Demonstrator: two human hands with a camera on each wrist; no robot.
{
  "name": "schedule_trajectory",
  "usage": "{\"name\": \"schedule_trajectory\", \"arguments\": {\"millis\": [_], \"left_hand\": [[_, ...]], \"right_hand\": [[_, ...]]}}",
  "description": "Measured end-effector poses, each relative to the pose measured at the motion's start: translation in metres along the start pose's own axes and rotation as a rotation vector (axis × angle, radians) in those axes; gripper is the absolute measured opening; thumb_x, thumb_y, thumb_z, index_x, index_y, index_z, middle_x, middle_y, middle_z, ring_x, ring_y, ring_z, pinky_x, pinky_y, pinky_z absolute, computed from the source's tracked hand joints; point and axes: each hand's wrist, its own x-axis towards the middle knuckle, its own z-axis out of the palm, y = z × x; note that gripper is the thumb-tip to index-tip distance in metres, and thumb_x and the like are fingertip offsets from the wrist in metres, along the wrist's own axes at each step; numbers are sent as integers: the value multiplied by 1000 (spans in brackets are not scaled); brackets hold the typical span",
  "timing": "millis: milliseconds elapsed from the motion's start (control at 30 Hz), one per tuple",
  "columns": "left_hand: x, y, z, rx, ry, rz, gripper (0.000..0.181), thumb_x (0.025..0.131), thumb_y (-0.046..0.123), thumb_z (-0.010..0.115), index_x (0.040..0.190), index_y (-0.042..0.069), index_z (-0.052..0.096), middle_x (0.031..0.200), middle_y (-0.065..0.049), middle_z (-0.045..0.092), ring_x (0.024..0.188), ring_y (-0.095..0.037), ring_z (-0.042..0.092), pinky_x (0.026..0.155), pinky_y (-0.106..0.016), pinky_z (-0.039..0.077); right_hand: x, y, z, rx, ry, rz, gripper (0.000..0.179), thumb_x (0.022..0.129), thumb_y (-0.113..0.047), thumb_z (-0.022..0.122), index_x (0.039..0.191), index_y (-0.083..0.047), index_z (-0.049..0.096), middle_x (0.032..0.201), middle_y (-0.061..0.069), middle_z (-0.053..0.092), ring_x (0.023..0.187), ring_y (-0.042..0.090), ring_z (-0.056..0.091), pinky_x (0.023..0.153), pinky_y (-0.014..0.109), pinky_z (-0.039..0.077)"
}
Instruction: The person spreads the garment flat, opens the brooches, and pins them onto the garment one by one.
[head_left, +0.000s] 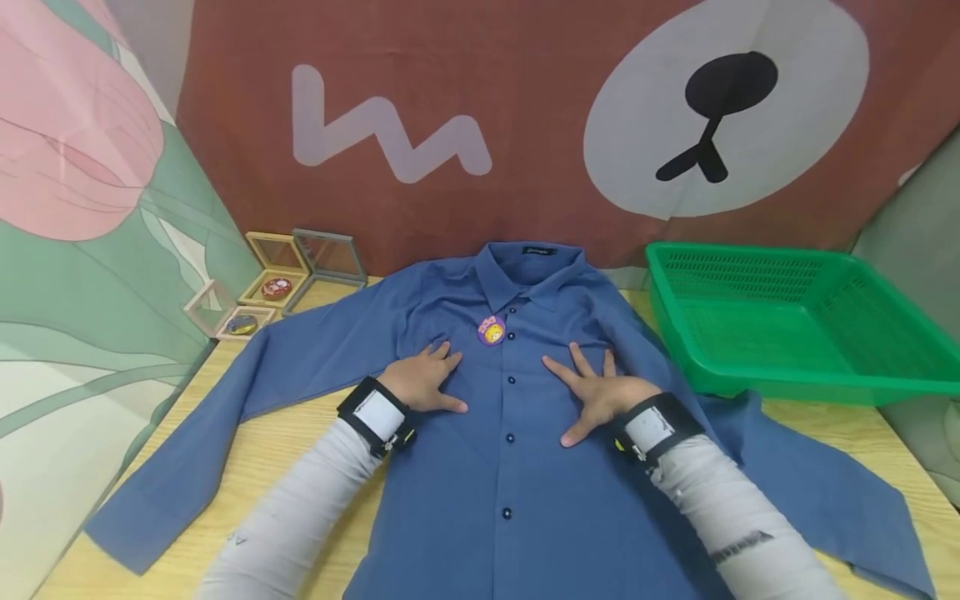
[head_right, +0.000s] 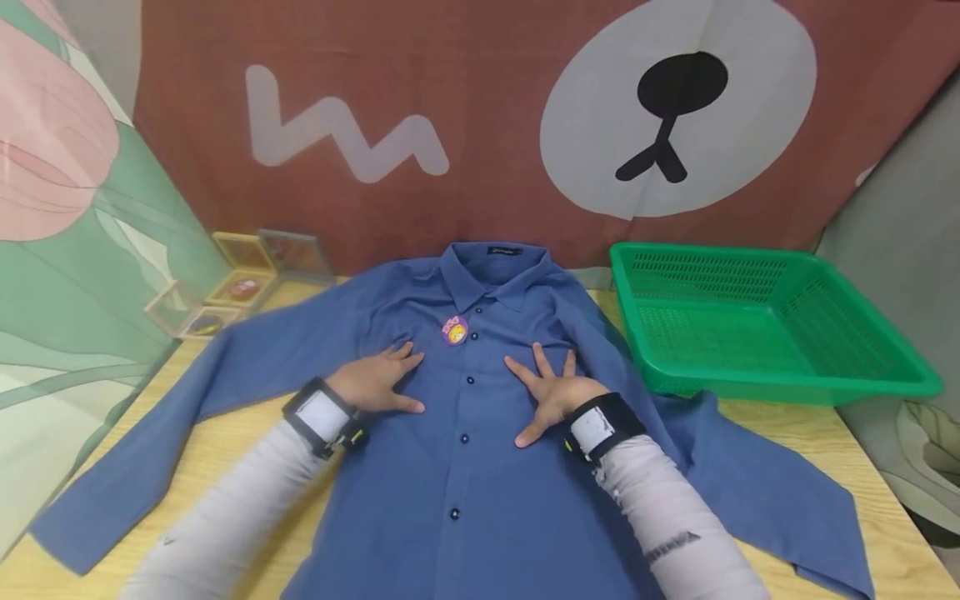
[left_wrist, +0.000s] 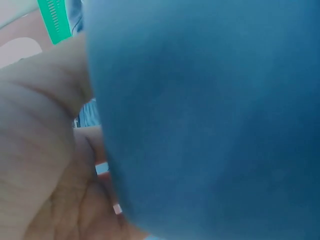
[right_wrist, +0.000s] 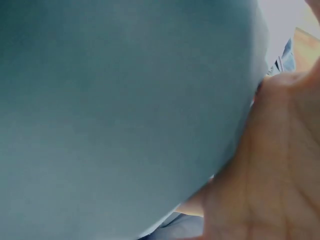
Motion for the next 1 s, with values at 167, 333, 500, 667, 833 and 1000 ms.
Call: {"name": "schedule_trajectory", "arguments": {"millis": [167,333,500,667,833,1000], "left_hand": [[-2,-5,-1,-11,34,44,78,91,54,65,152,13,41,162,-15,30,151,-38,24,118,-55,29],[-6,-11,-5,-11,133,123,67,93,51,64,147,13,50,158,-15,39,149,-38,30,118,-54,31],[-14,-16,-16,-14,216,148,58,95,45,63,141,10,56,152,-15,48,143,-34,43,114,-51,38],[-14,-27,-21,-61,245,153,54,97,41,63,141,9,57,150,-14,50,139,-32,48,111,-49,42],[-13,-44,-26,-47,263,154,53,97,41,62,139,10,58,149,-16,51,138,-35,48,110,-51,43],[-16,-65,-34,-56,269,123,52,97,40,62,139,8,58,149,-17,51,138,-37,47,110,-54,41]], "right_hand": [[3,-1,-1,-10,-10,11,128,67,-52,88,161,-26,5,164,19,-21,140,63,-23,98,88,10],[3,-1,-2,-8,-15,18,129,66,-52,88,161,-26,4,164,19,-22,139,63,-25,97,89,10],[2,-1,-1,-10,-18,16,129,66,-52,88,161,-26,5,164,20,-21,139,64,-25,97,89,9],[1,-1,-1,-20,-16,25,129,66,-52,88,161,-25,5,164,20,-21,139,64,-23,97,89,9],[2,-2,-2,-17,-19,24,129,67,-51,88,161,-25,4,163,20,-22,139,64,-23,97,89,8],[4,-3,-2,-12,-24,25,130,66,-51,89,161,-25,4,163,20,-22,139,63,-24,98,88,8]]}}
